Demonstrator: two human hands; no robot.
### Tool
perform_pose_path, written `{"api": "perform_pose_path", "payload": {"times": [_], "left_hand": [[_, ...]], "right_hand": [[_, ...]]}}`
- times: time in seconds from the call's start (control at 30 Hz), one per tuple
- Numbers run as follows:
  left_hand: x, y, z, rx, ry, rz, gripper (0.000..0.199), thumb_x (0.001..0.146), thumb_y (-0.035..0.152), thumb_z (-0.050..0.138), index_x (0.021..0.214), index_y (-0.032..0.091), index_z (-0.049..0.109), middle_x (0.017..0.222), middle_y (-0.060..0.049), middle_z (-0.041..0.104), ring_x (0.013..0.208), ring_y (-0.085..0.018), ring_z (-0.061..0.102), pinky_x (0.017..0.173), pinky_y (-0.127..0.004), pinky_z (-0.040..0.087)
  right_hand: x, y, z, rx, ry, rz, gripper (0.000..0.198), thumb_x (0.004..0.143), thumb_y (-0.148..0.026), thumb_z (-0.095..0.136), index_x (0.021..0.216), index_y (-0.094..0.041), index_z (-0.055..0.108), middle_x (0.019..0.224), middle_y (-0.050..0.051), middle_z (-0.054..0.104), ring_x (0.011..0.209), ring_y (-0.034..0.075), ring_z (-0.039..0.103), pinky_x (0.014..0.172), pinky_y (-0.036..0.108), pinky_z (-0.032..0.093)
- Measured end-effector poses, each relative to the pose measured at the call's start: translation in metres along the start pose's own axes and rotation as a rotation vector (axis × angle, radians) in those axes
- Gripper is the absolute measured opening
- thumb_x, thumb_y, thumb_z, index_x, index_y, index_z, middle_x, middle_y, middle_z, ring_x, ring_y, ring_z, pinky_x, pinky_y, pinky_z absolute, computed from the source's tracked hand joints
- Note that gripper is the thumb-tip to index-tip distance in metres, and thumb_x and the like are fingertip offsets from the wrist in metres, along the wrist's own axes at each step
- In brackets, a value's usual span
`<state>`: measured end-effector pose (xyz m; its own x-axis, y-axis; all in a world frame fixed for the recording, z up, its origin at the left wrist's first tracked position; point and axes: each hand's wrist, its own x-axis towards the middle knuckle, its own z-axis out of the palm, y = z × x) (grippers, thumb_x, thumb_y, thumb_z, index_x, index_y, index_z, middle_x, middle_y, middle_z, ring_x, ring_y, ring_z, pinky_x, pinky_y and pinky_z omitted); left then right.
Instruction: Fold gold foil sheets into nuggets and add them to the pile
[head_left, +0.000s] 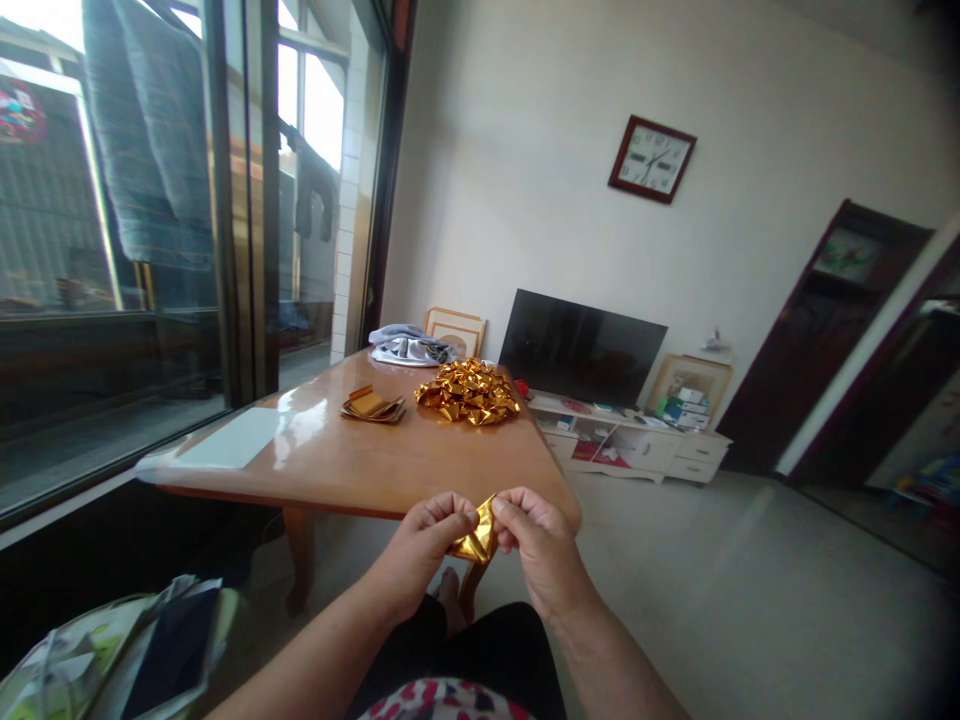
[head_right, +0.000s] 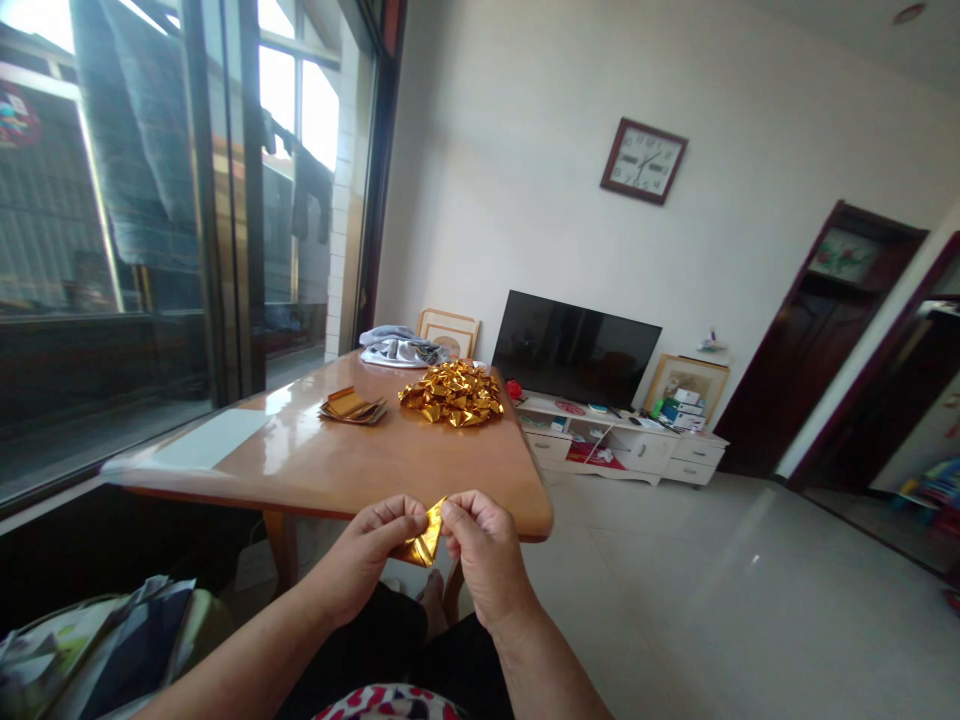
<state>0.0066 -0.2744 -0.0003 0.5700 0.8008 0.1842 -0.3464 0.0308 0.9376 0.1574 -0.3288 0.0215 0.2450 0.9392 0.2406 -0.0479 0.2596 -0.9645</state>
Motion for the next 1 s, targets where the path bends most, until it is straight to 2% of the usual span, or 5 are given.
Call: {"api": "perform_pose_path", "payload": {"times": [0.2,0.43,0.53,0.77,1.0], "left_hand": [[0.004,-0.004,-0.003,0.246,0.051,0.11,0.028,0.087,0.042,0.065,0.079,0.015,0.061,0.071,-0.003,0.064,0.065,-0.014,0.057,0.064,-0.026,0.042],[0.002,0.001,-0.007,1.059,0.183,0.46,0.019,0.093,0.031,0.056,0.081,0.021,0.067,0.082,-0.004,0.068,0.085,-0.021,0.058,0.079,-0.034,0.037],[0.002,0.002,-0.008,1.192,0.164,0.514,0.017,0.094,0.028,0.054,0.085,0.022,0.068,0.084,-0.004,0.067,0.086,-0.021,0.057,0.078,-0.035,0.037],[0.007,-0.012,-0.023,0.844,0.164,0.508,0.033,0.087,0.026,0.061,0.119,0.021,0.063,0.101,-0.007,0.061,0.091,-0.019,0.059,0.08,-0.034,0.048],[0.004,-0.006,-0.022,0.35,0.186,0.166,0.04,0.082,0.034,0.067,0.117,0.016,0.06,0.082,-0.001,0.062,0.072,-0.015,0.057,0.067,-0.027,0.044]], "right_hand": [[0.006,0.005,-0.009,0.045,0.088,0.054,0.024,0.081,-0.039,0.069,0.086,-0.016,0.066,0.068,-0.001,0.061,0.051,0.007,0.042,0.047,0.021,0.031],[0.005,0.005,-0.008,-0.014,0.055,0.087,0.03,0.078,-0.044,0.073,0.087,-0.016,0.064,0.069,-0.001,0.061,0.05,0.007,0.044,0.044,0.018,0.032],[0.003,0.006,-0.006,-0.025,0.038,0.104,0.029,0.078,-0.042,0.074,0.087,-0.016,0.064,0.07,0.0,0.062,0.053,0.008,0.048,0.046,0.018,0.036],[0.006,0.013,-0.013,-0.021,0.07,0.066,0.028,0.077,-0.043,0.075,0.083,-0.017,0.065,0.072,0.001,0.066,0.056,0.01,0.052,0.051,0.022,0.042],[0.006,0.015,-0.021,-0.048,0.07,-0.018,0.029,0.082,-0.045,0.071,0.087,-0.017,0.065,0.075,0.002,0.066,0.058,0.011,0.052,0.057,0.024,0.043]]}}
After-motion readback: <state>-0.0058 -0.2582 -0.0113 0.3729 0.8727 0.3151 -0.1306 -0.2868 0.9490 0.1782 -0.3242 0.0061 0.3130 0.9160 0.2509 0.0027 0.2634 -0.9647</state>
